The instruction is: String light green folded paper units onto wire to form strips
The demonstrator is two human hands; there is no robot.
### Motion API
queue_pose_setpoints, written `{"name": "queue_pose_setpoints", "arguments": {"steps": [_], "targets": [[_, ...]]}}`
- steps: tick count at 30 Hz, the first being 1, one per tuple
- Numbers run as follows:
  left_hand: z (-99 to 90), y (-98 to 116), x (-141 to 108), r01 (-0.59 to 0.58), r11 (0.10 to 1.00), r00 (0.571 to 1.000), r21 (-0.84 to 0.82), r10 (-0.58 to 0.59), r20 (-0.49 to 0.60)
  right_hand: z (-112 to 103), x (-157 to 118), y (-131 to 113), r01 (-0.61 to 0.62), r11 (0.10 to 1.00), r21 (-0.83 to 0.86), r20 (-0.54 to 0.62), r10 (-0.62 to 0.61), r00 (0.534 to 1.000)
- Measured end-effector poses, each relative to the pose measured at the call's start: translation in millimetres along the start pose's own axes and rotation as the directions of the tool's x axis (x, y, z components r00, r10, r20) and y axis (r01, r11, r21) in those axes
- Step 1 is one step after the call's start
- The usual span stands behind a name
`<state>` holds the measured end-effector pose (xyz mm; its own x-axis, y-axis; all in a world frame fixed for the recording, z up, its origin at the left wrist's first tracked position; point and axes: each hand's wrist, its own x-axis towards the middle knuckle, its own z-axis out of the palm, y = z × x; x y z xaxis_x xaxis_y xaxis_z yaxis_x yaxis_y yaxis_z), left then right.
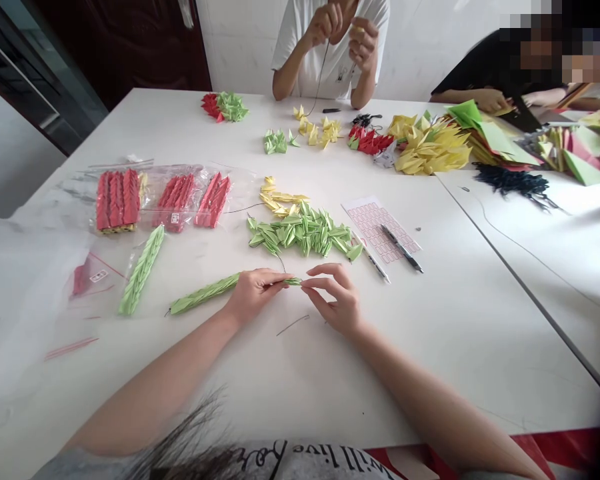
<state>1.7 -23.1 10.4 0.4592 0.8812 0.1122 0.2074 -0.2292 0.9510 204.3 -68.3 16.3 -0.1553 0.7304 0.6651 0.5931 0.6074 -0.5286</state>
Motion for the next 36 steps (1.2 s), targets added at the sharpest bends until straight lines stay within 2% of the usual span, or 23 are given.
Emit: {"name": "queue_pose_setpoints", "arguments": {"steps": [4, 7, 10, 14, 25, 30, 33, 36], "targets": [[-0.8, 1.1, 0.6, -0.032, 0.999, 0.999, -0.007, 0.032, 0.008, -0.9, -0.1, 0.5, 0.003, 0.994, 0.108, 0.104, -0.014, 0.994], [-0.4, 1.7, 0.9, -0.052, 0.999, 0.999, 0.008, 0.052, 0.015, 1.0, -0.5, -0.2, -0.144, 0.968, 0.207, 0.167, 0.110, 0.980], [0.9, 1.7, 1.0, -0.054, 0.998, 0.998, 0.024, 0.055, -0.031, 7.5, 1.7, -3.1, -0.254, 0.936, 0.242, 0.158, 0.221, 0.963], [1.6, 1.0, 1.5, -0.039, 0.999, 0.993, 0.028, 0.042, -0.107, 17.5, 9.4, -8.5, -0.276, 0.929, 0.247, 0.158, 0.242, 0.957], [-0.9, -2.2, 7.8, 0.042, 0.998, 0.991, 0.057, -0.034, -0.130, 32.2, 10.8, -0.2, -0.259, 0.922, 0.289, 0.214, 0.202, 0.956], [1.9, -2.5, 7.1, 0.088, 0.995, 0.994, 0.048, -0.085, -0.071, 34.9, 8.5, 5.2, -0.341, 0.884, 0.319, 0.179, 0.297, 0.938], [1.8, -1.3, 6.1, 0.152, 0.981, 0.988, -0.118, -0.152, 0.013, 34.0, 5.9, 8.1, -0.360, 0.862, 0.358, 0.187, 0.312, 0.932], [-2.3, 1.8, 6.2, 0.267, 0.911, 0.963, -0.314, -0.235, 0.136, 32.5, 3.8, 10.2, -0.377, 0.850, 0.367, 0.202, 0.322, 0.925]]}}
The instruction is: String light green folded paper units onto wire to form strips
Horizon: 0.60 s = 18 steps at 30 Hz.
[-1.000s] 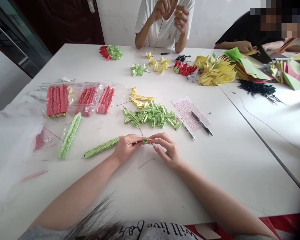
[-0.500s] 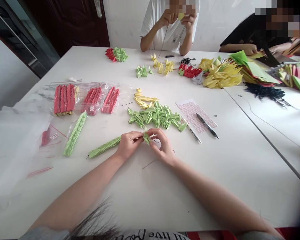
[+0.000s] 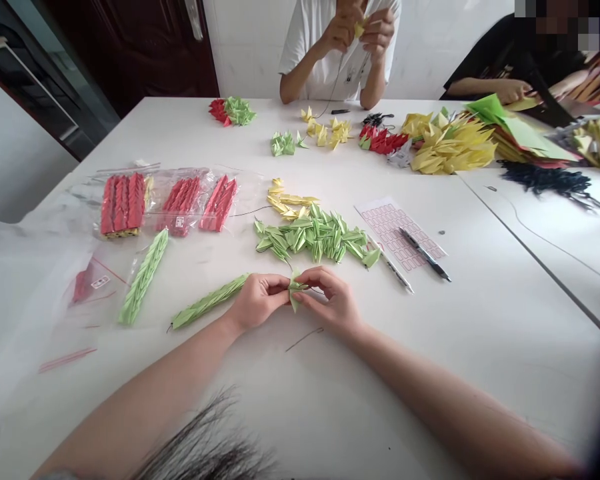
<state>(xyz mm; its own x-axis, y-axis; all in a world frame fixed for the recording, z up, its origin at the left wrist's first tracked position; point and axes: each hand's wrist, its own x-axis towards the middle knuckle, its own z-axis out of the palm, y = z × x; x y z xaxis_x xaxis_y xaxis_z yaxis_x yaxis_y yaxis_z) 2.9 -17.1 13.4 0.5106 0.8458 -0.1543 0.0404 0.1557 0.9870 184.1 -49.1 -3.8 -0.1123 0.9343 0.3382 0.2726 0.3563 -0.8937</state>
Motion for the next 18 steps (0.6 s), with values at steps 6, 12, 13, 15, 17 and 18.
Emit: {"name": "queue_pose_setpoints", "arguments": {"steps": [6, 12, 13, 15, 17, 18], "targets": [[-2.5, 5.6, -1.9, 0.061, 0.986, 0.993, -0.155, -0.044, 0.111, -1.1, -0.3, 0.1, -0.067, 0.995, 0.069, -0.018, 0.069, 0.997], [7.7, 2.4, -3.4, 0.043, 0.986, 0.999, -0.164, -0.045, -0.004, -1.1, 0.0, -1.5, -0.125, 0.988, 0.092, 0.004, 0.126, 0.992], [8.5, 1.9, -3.5, 0.031, 0.987, 0.999, -0.159, -0.033, -0.006, -1.2, -0.2, -0.7, -0.149, 0.983, 0.105, 0.034, 0.147, 0.989], [9.0, 1.4, -3.0, 0.009, 0.990, 1.000, -0.144, -0.010, -0.002, -2.5, -0.5, 0.4, -0.167, 0.976, 0.138, 0.061, 0.159, 0.985], [8.8, 1.3, -1.2, 0.003, 0.989, 1.000, -0.147, -0.007, -0.029, -7.0, 0.3, -2.7, -0.116, 0.987, 0.111, -0.019, 0.119, 0.993], [8.7, 1.4, 0.1, 0.004, 0.988, 0.998, -0.156, -0.013, -0.054, -10.6, 0.9, -7.0, -0.065, 0.997, 0.049, -0.082, 0.069, 0.994]]}}
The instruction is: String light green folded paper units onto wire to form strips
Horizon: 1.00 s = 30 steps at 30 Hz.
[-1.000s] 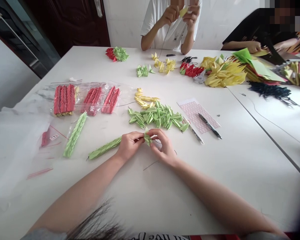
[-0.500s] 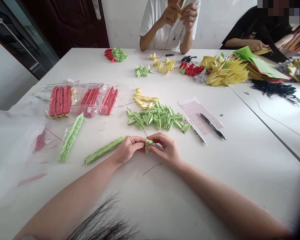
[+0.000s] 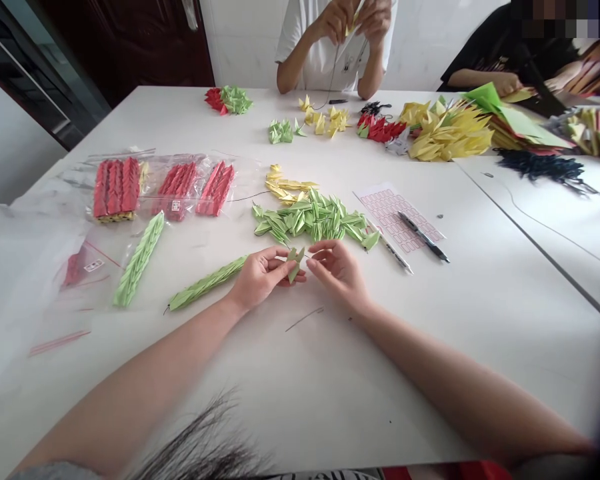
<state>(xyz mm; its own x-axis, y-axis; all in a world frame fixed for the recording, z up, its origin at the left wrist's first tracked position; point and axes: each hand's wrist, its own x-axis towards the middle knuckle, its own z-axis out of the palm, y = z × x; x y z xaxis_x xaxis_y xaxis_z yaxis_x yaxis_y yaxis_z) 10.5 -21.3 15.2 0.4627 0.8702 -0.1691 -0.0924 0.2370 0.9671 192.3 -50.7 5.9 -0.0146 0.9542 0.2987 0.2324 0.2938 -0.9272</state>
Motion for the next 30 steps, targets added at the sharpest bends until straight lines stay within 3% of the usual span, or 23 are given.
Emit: {"name": "queue_pose_setpoints", "arguments": {"steps": [2, 3, 4, 5, 6, 7, 10, 13, 15, 17, 20, 22, 24, 27, 30], "targets": [[0.1, 0.5, 2.9, 0.008, 1.000, 0.999, -0.014, -0.009, -0.049, -8.1, 0.8, -14.9, 0.152, 0.967, -0.203, -0.019, -0.159, 0.987], [0.1, 0.7, 4.3, 0.011, 1.000, 0.998, -0.016, -0.012, -0.065, -12.0, 0.3, -24.4, 0.263, 0.920, -0.292, 0.111, -0.241, 0.964], [0.1, 0.8, 5.5, 0.010, 1.000, 0.997, -0.016, -0.011, -0.072, -15.1, -1.0, -34.4, 0.392, 0.856, -0.338, 0.324, -0.285, 0.902], [0.1, 0.8, 6.5, 0.009, 1.000, 0.997, -0.016, -0.010, -0.073, -17.3, -3.6, -44.1, 0.499, 0.786, -0.366, 0.540, -0.258, 0.801], [0.0, 0.7, 7.2, 0.007, 1.000, 0.997, -0.021, -0.008, -0.071, -18.3, -7.3, -52.6, 0.589, 0.689, -0.422, 0.672, -0.198, 0.714], [-0.2, 0.5, 7.8, 0.005, 0.999, 0.997, -0.033, -0.008, -0.072, -18.3, -12.0, -59.4, 0.638, 0.573, -0.514, 0.707, -0.139, 0.694], [-0.5, 0.4, 8.6, 0.018, 0.995, 0.996, -0.100, -0.026, -0.080, -17.0, -28.6, -70.8, 0.645, 0.291, -0.706, 0.665, -0.040, 0.746], [-0.3, 1.9, 8.4, 0.052, 0.989, 0.995, -0.138, -0.064, -0.079, -20.3, -40.1, -78.9, 0.516, 0.139, -0.845, 0.521, 0.006, 0.853], [-0.2, 3.2, 8.1, 0.070, 0.989, 0.995, -0.127, -0.078, -0.058, -23.4, -42.0, -86.7, 0.449, 0.052, -0.892, 0.447, -0.047, 0.894], [-0.5, 4.0, 7.9, 0.068, 0.991, 0.997, -0.112, -0.072, -0.030, -23.0, -40.6, -94.0, 0.489, 0.048, -0.871, 0.482, -0.109, 0.869], [-1.3, 3.5, 7.9, 0.056, 0.993, 0.998, -0.108, -0.056, -0.001, -12.8, -38.2, -95.6, 0.679, 0.145, -0.719, 0.667, -0.126, 0.734], [-1.4, 2.6, 8.0, 0.043, 0.993, 0.999, -0.107, -0.043, 0.005, -3.5, -38.8, -89.2, 0.754, 0.152, -0.639, 0.745, -0.119, 0.656], [-1.2, 1.5, 8.0, 0.021, 0.995, 1.000, -0.093, -0.020, 0.009, 3.7, -41.1, -79.8, 0.766, 0.101, -0.635, 0.761, -0.092, 0.643], [-0.8, -1.5, 8.7, -0.057, 0.994, 0.998, -0.093, 0.059, 0.016, 8.2, -45.4, -67.4, 0.740, 0.025, -0.672, 0.739, -0.028, 0.673], [-0.9, -5.9, 10.2, -0.146, 0.984, 0.989, -0.101, 0.147, 0.007, 8.7, -48.8, -61.9, 0.737, 0.010, -0.675, 0.737, -0.003, 0.675]]}}
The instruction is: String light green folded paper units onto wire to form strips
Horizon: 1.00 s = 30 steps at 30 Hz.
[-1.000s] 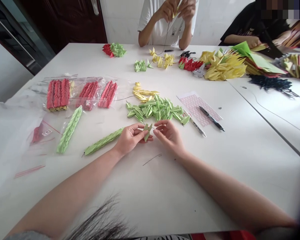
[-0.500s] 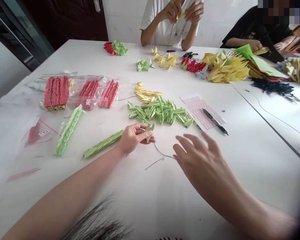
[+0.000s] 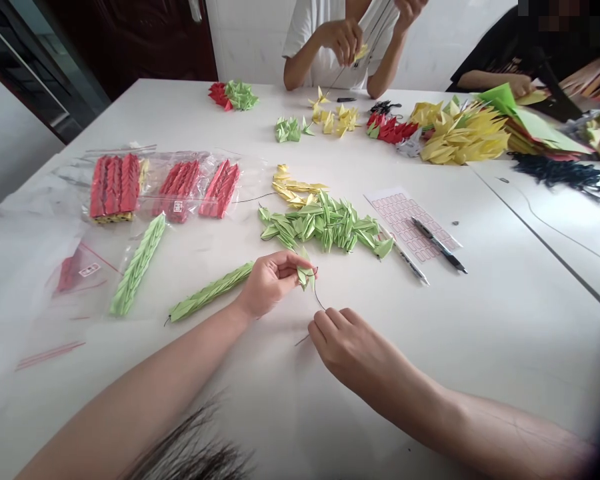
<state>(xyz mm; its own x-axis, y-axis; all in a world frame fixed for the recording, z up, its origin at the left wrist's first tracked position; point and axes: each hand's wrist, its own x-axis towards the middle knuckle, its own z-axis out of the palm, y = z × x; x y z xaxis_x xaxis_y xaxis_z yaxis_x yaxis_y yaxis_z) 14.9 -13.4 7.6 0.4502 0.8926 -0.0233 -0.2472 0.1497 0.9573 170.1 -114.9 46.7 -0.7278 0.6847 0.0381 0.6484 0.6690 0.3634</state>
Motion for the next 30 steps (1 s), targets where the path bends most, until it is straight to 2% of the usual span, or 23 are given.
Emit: {"name": "queue_pose_setpoints", "arguments": {"steps": [9, 11, 14, 17, 19, 21, 23, 24, 27, 30], "targets": [[-2.3, -5.3, 1.1, -0.053, 0.996, 0.998, 0.067, 0.052, 0.026, 1.3, -3.2, -4.9, 0.006, 1.000, 0.016, 0.020, -0.006, 1.000], [-1.1, -3.5, 0.7, -0.029, 0.998, 0.999, 0.049, 0.028, 0.018, -0.5, -0.2, -0.7, 0.030, 0.994, 0.101, -0.019, -0.028, 0.999], [0.8, 0.3, 0.1, 0.025, 1.000, 1.000, 0.015, -0.024, -0.012, 1.1, 7.6, 7.0, 0.131, 0.934, 0.334, -0.164, -0.079, 0.983], [1.3, 4.3, -0.7, 0.098, 0.995, 0.994, -0.030, -0.099, -0.046, 13.1, 15.3, 10.7, 0.218, 0.779, 0.588, -0.331, -0.014, 0.943], [0.8, 6.8, -1.0, 0.144, 0.988, 0.988, -0.054, -0.147, -0.054, 24.8, 18.2, 10.6, 0.223, 0.604, 0.765, -0.381, 0.145, 0.913], [0.1, 9.1, -0.9, 0.169, 0.985, 0.984, -0.041, -0.171, -0.056, 35.7, 19.1, 10.5, 0.199, 0.370, 0.908, -0.327, 0.327, 0.887], [-0.7, 10.7, -0.7, 0.189, 0.982, 0.981, -0.011, -0.189, -0.054, 43.3, 18.7, 11.7, 0.171, 0.185, 0.968, -0.241, 0.481, 0.843], [-1.1, 11.3, -0.5, 0.198, 0.980, 0.979, -0.002, -0.198, -0.051, 45.8, 18.3, 12.9, 0.160, 0.132, 0.978, -0.206, 0.545, 0.813], [-2.2, 11.9, 0.1, 0.228, 0.974, 0.973, 0.004, -0.228, -0.042, 49.8, 17.3, 18.4, 0.127, 0.062, 0.990, -0.134, 0.696, 0.705], [-2.6, 11.7, 0.1, 0.244, 0.970, 0.969, -0.002, -0.244, -0.051, 52.2, 16.7, 22.7, 0.130, -0.011, 0.991, -0.076, 0.757, 0.649]]}}
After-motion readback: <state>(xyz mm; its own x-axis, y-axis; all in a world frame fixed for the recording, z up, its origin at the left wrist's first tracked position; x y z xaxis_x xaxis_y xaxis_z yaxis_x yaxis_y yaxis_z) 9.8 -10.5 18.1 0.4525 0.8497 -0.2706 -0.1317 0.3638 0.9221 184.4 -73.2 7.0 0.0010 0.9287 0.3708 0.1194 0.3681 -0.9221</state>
